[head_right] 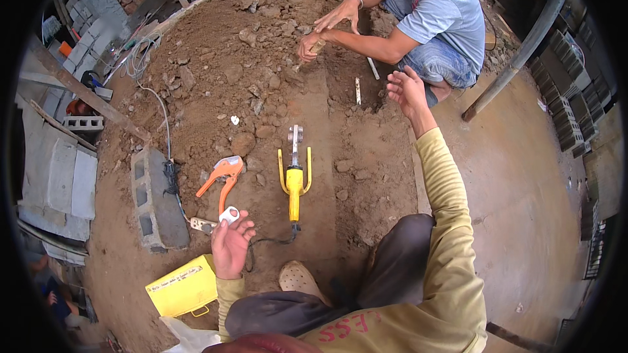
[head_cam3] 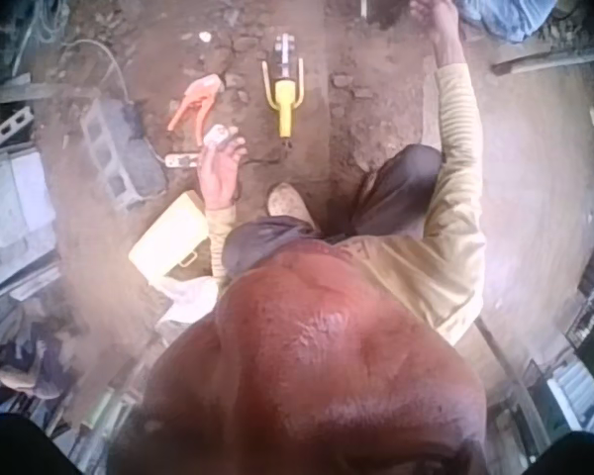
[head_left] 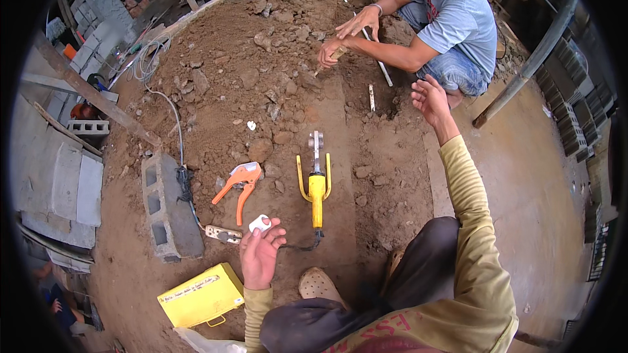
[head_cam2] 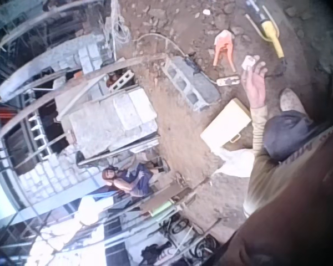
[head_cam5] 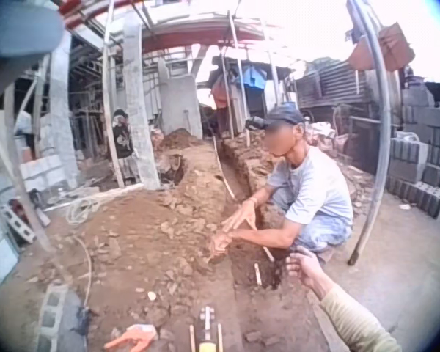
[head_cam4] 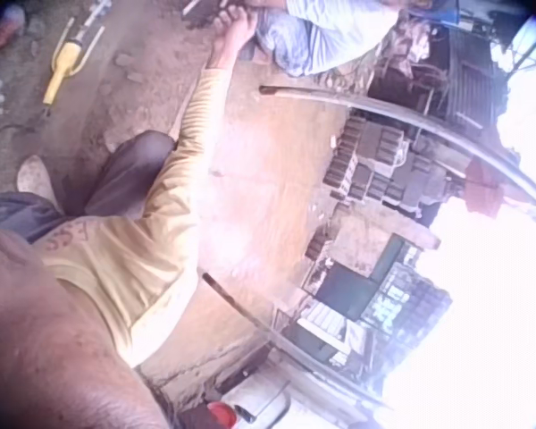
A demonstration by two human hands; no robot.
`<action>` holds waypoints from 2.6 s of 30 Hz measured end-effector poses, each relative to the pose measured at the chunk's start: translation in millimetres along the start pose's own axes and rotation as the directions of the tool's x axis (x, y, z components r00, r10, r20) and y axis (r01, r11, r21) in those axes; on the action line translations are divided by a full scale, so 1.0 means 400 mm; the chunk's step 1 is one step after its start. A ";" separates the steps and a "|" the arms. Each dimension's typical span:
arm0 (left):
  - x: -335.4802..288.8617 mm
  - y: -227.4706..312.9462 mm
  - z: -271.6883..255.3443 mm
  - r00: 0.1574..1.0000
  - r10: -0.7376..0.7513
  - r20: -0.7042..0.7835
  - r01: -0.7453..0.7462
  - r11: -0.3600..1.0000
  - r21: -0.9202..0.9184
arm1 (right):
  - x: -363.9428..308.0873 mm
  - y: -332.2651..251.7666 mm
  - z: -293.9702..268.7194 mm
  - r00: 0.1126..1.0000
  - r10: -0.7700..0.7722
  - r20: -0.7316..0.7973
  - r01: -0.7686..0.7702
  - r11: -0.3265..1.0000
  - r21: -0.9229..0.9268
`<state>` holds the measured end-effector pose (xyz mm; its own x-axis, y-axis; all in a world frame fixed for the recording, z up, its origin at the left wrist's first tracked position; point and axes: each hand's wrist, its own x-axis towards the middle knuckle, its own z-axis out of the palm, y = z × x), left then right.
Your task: The person sits on the ground at a construction site and handles a white PVC pipe fitting, inspecting it and manipulating it with their hands. They also handle a yellow pipe cutter and an orange pipe cutter, picking them up and placing them down. Another person is visible in the background working with a long white pipe.
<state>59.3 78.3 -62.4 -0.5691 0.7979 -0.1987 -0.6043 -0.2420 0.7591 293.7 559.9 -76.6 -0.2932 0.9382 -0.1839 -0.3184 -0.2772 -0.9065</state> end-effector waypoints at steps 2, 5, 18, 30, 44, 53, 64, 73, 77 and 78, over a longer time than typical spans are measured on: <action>0.001 -0.001 -0.002 1.000 0.003 -0.001 -0.003 1.000 -0.022 | 0.004 -0.066 -0.015 0.993 -0.118 0.001 0.118 0.990 0.077; 0.006 -0.021 -0.023 1.000 0.004 -0.015 -0.006 0.993 -0.117 | 0.063 -0.099 -0.049 0.985 -0.173 0.008 0.166 0.959 0.229; 0.001 -0.086 -0.063 0.986 -0.168 -0.018 0.165 0.980 -0.116 | 0.134 0.105 -0.131 0.976 0.122 0.181 -0.114 0.992 -0.053; 0.000 -0.153 -0.075 0.971 -0.239 -0.033 0.233 0.965 -0.122 | 0.129 0.022 -0.084 0.954 0.069 0.292 -0.058 0.997 -0.048; -0.004 -0.156 -0.068 0.971 -0.199 -0.129 0.209 0.975 0.069 | 0.100 0.076 -0.083 0.934 0.136 0.329 -0.125 0.991 -0.055; 0.002 -0.157 -0.047 0.975 -0.129 -0.178 0.157 0.976 0.153 | -0.093 0.106 0.103 0.855 -0.088 0.511 0.324 0.859 -0.396; 0.011 -0.133 -0.013 1.000 -0.015 -0.003 0.015 0.965 0.262 | -0.554 0.139 0.434 0.175 0.183 0.967 0.864 0.442 -0.240; 0.021 -0.138 -0.027 0.999 0.049 -0.021 -0.043 0.971 0.234 | -0.583 0.248 0.440 0.165 -0.009 0.986 0.826 0.547 -0.133; 0.012 -0.136 -0.022 0.999 0.006 -0.041 0.000 0.990 0.140 | -0.592 0.248 0.439 0.075 0.027 0.997 0.861 0.502 -0.079; 0.013 -0.142 -0.026 0.999 0.043 -0.028 -0.038 0.987 0.159 | -0.590 0.255 0.437 0.108 0.028 0.994 0.826 0.553 -0.105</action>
<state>84.7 90.5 -113.2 -0.6102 0.7708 -0.1829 -0.4858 -0.1818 0.8549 172.8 273.8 -59.3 -0.9365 -0.1124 0.3323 -0.3234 0.6438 -0.6935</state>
